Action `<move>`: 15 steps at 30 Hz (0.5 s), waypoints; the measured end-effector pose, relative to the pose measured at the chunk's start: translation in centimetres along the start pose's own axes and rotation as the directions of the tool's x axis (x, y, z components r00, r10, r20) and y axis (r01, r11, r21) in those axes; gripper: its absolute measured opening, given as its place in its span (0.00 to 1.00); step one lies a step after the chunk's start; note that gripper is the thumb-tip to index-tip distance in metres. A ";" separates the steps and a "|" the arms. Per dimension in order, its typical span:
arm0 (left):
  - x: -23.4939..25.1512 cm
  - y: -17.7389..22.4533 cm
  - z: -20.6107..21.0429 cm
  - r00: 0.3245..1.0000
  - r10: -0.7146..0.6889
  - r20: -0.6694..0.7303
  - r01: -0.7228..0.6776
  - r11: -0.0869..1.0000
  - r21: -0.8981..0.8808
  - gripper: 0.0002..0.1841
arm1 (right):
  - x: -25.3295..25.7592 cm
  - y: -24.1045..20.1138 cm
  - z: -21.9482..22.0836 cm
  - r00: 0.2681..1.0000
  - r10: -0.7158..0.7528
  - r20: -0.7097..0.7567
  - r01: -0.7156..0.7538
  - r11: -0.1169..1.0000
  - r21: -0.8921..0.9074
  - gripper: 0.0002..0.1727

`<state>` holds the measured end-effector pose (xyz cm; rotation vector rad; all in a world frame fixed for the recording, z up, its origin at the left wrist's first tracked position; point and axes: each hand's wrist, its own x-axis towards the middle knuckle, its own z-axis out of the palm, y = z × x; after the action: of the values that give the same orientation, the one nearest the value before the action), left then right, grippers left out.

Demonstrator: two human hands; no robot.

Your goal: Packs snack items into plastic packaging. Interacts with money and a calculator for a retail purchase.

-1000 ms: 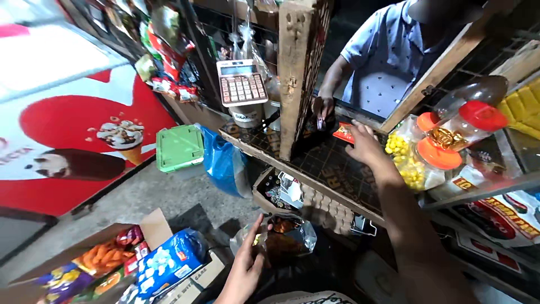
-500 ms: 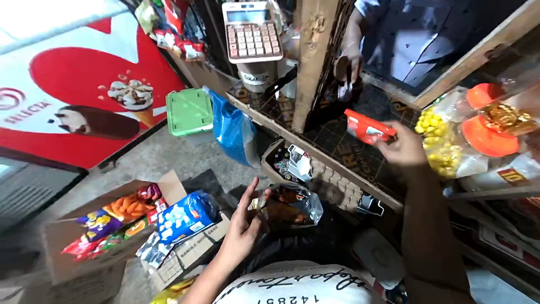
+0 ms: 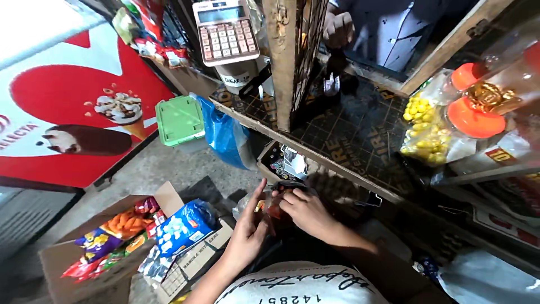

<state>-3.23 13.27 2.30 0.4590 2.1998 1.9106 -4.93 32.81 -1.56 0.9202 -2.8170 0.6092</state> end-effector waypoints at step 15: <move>-0.3 0.0 -2.3 0.998 -0.022 -0.054 0.021 0.999 -0.024 0.40 | 0.0 0.6 0.9 0.976 0.159 0.147 -0.206 0.891 0.405 0.24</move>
<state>-3.68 11.04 2.59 0.3829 2.2033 1.9582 -5.26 32.90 -2.57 0.7643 -2.9493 1.2661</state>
